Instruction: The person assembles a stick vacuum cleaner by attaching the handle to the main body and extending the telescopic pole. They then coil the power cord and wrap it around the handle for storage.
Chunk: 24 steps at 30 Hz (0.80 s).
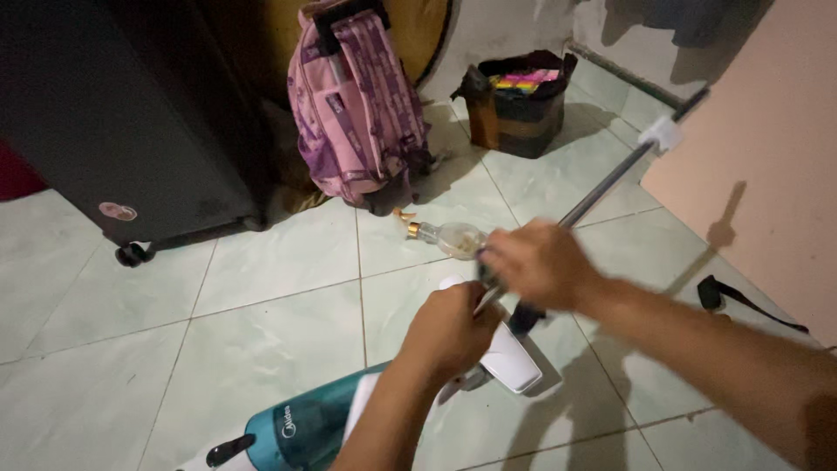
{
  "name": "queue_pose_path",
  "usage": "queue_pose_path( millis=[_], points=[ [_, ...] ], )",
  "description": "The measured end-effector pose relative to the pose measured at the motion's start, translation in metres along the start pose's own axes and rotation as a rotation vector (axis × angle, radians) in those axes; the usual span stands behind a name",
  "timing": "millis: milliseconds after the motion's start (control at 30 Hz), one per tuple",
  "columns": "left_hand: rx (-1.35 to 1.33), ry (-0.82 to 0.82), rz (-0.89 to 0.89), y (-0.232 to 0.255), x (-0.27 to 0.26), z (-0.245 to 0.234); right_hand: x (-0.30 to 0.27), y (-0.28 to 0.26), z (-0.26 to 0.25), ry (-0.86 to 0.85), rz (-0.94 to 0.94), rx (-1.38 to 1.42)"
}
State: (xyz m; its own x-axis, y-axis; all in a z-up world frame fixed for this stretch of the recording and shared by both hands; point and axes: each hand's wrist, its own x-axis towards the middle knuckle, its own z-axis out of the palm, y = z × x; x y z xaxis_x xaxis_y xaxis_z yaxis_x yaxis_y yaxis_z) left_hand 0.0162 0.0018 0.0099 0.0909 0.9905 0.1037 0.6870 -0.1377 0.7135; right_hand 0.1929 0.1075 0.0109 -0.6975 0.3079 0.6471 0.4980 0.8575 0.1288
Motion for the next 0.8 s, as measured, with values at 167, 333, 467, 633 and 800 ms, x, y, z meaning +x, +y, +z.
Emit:
queue_pose_path(
  millis=[167,333,467,633,800],
  points=[
    [-0.124,-0.251,-0.215,-0.007,0.0,-0.032,-0.008,0.042,-0.026,0.212,0.524,-0.041],
    [-0.072,-0.015,-0.045,-0.004,-0.007,-0.021,0.002,0.006,-0.019,-0.004,0.692,0.199],
    [0.005,0.136,-0.015,-0.001,-0.009,-0.015,-0.008,-0.027,0.009,0.047,0.328,0.245],
    [-0.033,0.133,-0.043,-0.011,-0.03,-0.035,-0.003,0.037,-0.014,0.064,0.793,0.274],
    [-0.051,0.292,0.091,0.003,-0.021,-0.02,-0.001,-0.056,0.012,0.161,0.307,0.088]
  ],
)
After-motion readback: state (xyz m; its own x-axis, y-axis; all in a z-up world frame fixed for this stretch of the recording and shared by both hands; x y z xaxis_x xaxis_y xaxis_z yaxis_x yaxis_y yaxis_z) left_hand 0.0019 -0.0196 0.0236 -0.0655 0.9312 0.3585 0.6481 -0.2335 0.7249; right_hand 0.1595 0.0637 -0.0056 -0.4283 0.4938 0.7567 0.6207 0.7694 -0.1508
